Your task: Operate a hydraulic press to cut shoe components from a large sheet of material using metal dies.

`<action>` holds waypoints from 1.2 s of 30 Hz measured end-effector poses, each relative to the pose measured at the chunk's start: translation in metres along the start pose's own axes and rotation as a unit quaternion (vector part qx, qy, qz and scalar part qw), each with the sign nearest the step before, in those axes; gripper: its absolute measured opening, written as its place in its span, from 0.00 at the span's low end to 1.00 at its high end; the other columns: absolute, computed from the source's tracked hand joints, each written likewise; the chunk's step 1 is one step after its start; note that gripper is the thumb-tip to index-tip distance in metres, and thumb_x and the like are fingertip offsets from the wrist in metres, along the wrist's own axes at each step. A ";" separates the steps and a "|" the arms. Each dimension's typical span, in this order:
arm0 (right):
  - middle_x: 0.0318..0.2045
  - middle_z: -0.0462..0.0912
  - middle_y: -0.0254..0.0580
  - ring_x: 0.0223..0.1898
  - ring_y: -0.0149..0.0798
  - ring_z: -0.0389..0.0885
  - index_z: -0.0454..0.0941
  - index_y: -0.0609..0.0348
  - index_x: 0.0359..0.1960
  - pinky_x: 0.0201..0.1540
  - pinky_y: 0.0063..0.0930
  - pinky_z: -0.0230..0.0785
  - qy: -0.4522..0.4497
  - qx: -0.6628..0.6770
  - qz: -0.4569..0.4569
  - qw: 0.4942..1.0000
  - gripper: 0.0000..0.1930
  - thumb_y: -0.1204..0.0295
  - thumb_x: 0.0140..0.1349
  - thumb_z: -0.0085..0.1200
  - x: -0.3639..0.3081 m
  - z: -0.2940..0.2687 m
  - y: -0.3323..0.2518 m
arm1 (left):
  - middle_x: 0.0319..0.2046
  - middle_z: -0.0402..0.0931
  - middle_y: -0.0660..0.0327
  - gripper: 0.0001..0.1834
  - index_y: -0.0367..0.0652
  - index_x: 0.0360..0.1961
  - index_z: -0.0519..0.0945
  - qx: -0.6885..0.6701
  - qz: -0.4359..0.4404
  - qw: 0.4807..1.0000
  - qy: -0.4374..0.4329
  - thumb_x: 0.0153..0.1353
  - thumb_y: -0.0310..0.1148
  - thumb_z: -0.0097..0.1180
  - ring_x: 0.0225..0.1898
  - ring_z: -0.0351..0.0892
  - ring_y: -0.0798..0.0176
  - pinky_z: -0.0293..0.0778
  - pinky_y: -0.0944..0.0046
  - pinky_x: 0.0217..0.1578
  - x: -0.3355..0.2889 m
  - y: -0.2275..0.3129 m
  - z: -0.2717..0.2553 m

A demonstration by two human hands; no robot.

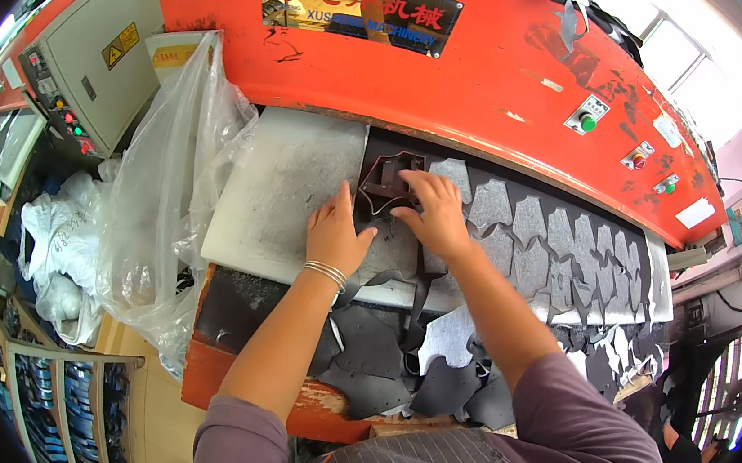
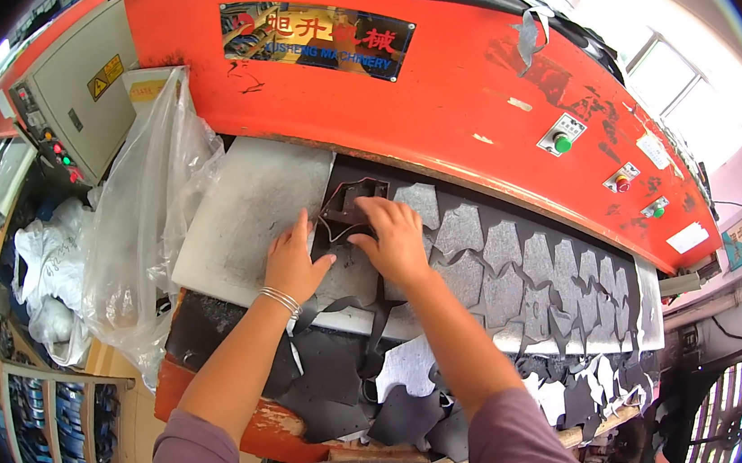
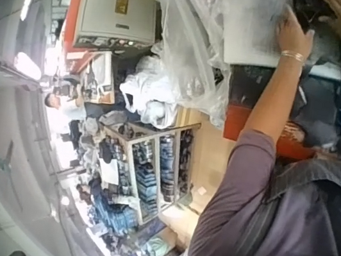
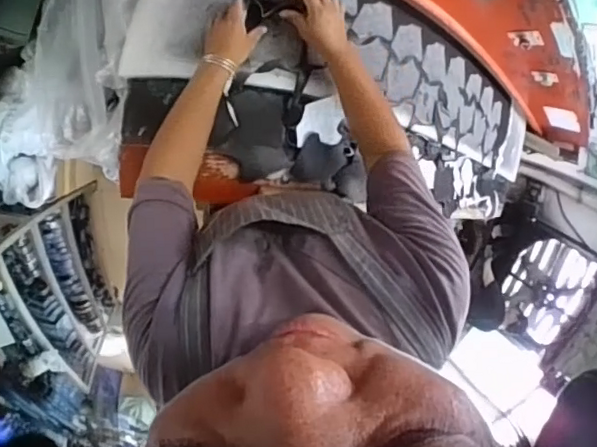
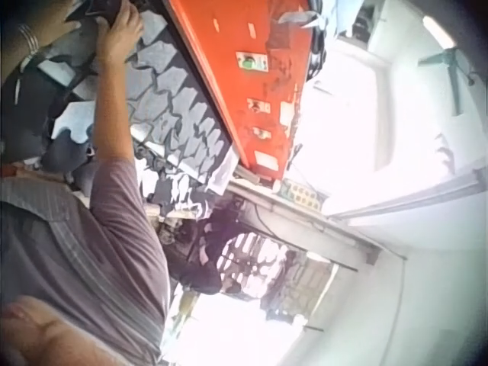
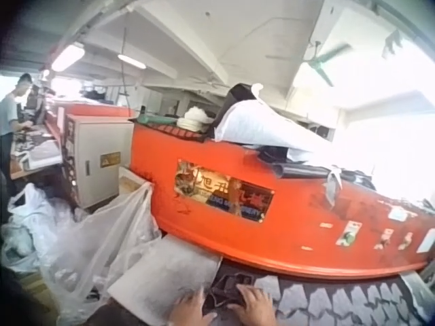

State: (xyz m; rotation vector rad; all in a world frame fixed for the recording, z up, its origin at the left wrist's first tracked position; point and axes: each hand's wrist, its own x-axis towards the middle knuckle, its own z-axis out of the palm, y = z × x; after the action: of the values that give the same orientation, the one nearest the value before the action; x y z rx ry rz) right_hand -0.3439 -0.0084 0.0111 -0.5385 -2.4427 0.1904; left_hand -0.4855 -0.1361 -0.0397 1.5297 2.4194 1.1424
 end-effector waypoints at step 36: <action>0.62 0.68 0.48 0.65 0.40 0.63 0.61 0.63 0.65 0.65 0.34 0.55 0.302 0.130 0.311 0.892 0.32 0.69 0.61 0.58 -0.122 -0.258 0.193 | 0.57 0.70 0.45 0.50 0.29 0.67 0.52 -0.058 -0.003 0.998 0.040 0.49 0.38 0.67 0.58 0.67 0.43 0.58 0.53 0.60 0.028 0.052 0.020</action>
State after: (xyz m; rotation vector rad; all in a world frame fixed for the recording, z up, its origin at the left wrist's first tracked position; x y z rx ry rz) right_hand -0.0352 0.1168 0.0989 -1.0633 -1.5505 0.5190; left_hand -0.4521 -0.0905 -0.0134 1.4697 2.3572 1.3426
